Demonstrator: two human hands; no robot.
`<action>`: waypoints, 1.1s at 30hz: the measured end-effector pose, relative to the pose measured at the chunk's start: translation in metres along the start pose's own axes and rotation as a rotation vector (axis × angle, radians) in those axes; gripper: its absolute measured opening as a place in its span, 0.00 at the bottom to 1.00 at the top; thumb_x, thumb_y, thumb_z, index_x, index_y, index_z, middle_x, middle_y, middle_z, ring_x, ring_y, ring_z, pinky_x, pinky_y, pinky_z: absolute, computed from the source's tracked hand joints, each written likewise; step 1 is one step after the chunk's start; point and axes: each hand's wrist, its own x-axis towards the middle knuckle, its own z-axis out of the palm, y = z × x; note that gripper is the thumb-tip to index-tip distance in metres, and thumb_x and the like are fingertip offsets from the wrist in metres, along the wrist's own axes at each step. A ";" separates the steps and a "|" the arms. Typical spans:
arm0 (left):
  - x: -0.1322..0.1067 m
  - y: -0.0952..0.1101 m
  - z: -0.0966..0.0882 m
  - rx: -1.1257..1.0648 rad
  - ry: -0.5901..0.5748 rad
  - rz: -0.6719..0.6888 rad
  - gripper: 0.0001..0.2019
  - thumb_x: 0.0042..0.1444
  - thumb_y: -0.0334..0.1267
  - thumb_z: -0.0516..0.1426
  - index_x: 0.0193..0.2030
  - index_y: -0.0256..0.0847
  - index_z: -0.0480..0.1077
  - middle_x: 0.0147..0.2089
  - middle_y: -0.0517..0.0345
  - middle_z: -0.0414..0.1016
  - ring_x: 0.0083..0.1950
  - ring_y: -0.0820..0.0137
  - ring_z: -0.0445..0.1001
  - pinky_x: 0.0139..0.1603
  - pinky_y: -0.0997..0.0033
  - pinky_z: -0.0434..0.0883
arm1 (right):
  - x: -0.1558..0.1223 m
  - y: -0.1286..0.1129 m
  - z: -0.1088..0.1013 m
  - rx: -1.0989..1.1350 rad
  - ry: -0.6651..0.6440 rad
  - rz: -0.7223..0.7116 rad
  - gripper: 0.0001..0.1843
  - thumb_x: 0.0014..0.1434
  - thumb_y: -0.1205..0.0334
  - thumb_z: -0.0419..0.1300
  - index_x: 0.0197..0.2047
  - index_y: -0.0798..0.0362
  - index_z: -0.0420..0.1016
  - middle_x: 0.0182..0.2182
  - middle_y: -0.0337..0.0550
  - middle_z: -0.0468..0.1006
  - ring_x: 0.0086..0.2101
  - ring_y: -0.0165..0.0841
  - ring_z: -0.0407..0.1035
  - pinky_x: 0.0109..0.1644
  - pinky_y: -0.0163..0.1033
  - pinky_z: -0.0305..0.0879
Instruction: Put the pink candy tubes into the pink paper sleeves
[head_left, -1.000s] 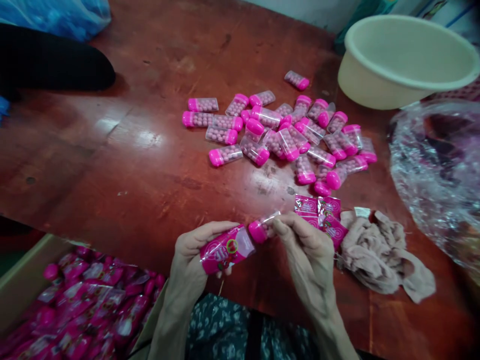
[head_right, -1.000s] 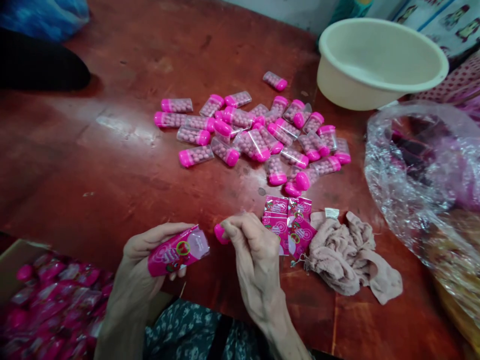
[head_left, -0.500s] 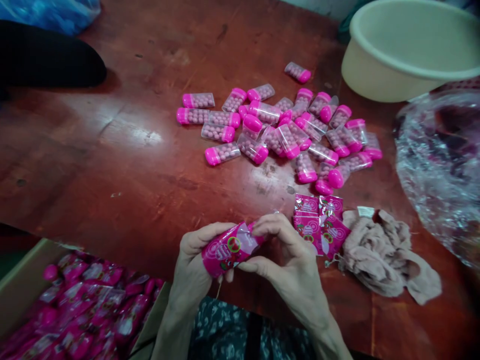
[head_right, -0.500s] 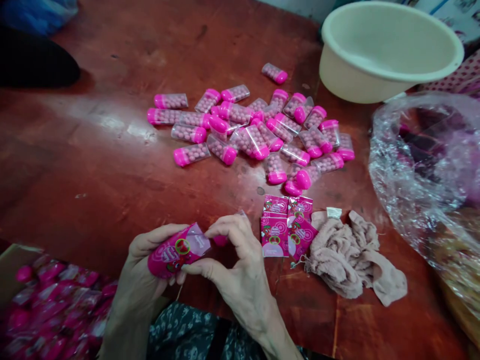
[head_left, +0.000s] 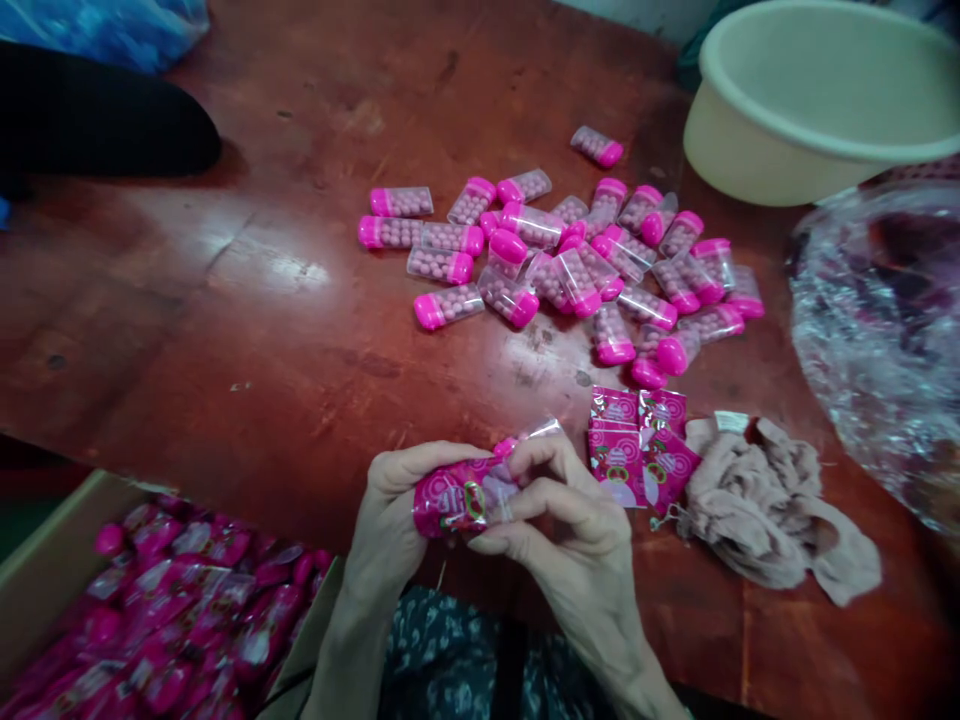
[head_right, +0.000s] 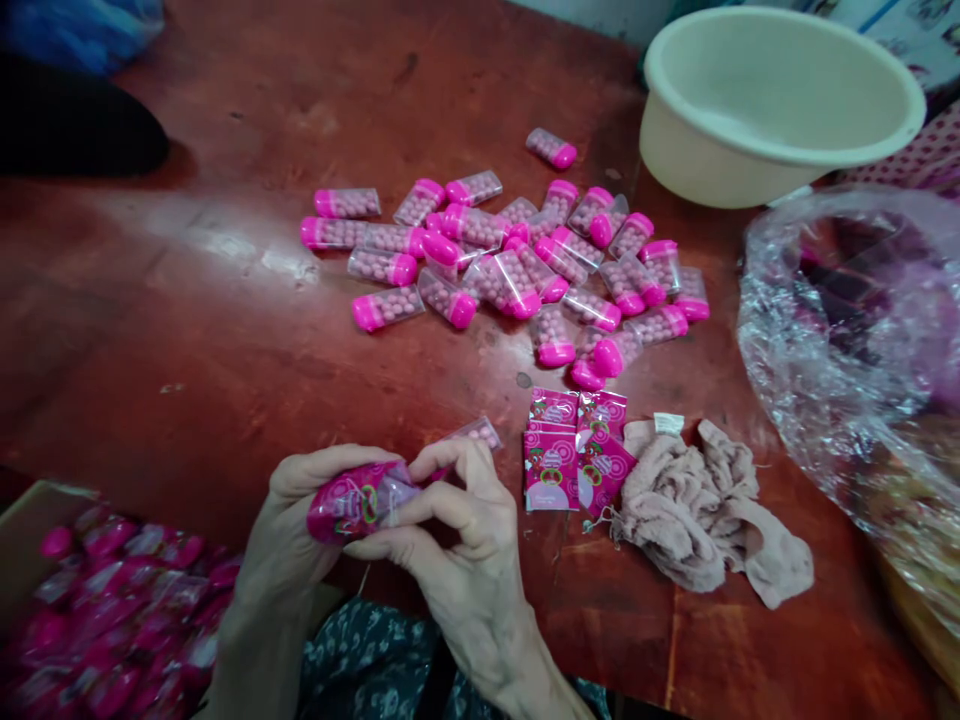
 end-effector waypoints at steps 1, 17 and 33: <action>-0.001 -0.001 0.001 -0.002 0.014 0.002 0.10 0.44 0.27 0.62 0.33 0.44 0.79 0.31 0.60 0.81 0.30 0.72 0.76 0.30 0.80 0.72 | -0.002 0.000 0.002 0.032 0.044 0.007 0.05 0.48 0.63 0.69 0.24 0.47 0.77 0.34 0.38 0.67 0.38 0.35 0.65 0.43 0.43 0.62; -0.004 0.002 0.007 -0.221 0.134 -0.071 0.09 0.38 0.26 0.61 0.26 0.41 0.80 0.23 0.58 0.79 0.21 0.73 0.73 0.20 0.80 0.69 | 0.024 0.023 -0.046 -0.916 -0.088 -0.174 0.11 0.60 0.66 0.55 0.47 0.51 0.68 0.52 0.51 0.64 0.52 0.46 0.55 0.54 0.54 0.59; 0.000 -0.004 -0.005 -0.135 0.106 -0.030 0.09 0.39 0.25 0.61 0.27 0.41 0.80 0.26 0.56 0.81 0.25 0.71 0.76 0.28 0.78 0.73 | 0.010 -0.003 -0.058 -0.044 -0.160 0.266 0.04 0.60 0.58 0.59 0.38 0.47 0.72 0.28 0.33 0.72 0.30 0.26 0.67 0.32 0.28 0.63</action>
